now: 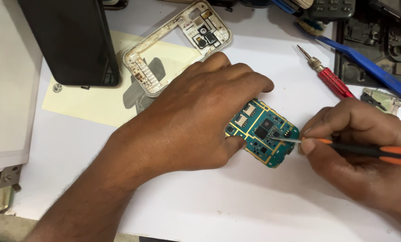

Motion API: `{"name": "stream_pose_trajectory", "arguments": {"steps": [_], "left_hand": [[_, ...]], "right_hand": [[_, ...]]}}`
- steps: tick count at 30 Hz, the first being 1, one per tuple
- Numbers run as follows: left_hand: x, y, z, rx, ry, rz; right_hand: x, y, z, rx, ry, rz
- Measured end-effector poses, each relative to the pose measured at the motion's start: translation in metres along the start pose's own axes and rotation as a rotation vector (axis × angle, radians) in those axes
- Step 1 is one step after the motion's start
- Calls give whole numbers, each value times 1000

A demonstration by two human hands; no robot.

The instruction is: The person holds a disassembled phone motherboard and sprays liquid on it, then scrubs its surface with a blue brush. They then lay the board on the bench and use a screwdriver to pry and scrape at components and connectors on the board, steadying it with the other hand.

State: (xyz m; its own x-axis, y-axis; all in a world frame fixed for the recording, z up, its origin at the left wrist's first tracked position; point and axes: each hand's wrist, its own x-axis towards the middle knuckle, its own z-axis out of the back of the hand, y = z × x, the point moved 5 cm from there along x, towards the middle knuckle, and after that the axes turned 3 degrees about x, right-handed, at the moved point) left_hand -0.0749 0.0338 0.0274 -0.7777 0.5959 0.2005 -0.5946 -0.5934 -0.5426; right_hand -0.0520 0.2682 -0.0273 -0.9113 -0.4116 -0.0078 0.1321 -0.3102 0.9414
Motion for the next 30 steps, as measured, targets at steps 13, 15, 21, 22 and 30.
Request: {"name": "stream_pose_trajectory", "arguments": {"steps": [13, 15, 21, 22, 30], "left_hand": [[0, 0, -1, 0, 42, -4], [0, 1, -1, -3, 43, -1], [-1, -1, 1, -8, 35, -15], [-1, -1, 2, -13, 31, -17], [-2, -2, 4, -34, 23, -13]], "right_hand": [[11, 5, 7, -159, -186, -94], [11, 8, 7, -153, -182, -46], [11, 9, 3, -151, -108, -69], [12, 11, 2, -151, -104, -43], [13, 23, -1, -274, -82, 21]]}}
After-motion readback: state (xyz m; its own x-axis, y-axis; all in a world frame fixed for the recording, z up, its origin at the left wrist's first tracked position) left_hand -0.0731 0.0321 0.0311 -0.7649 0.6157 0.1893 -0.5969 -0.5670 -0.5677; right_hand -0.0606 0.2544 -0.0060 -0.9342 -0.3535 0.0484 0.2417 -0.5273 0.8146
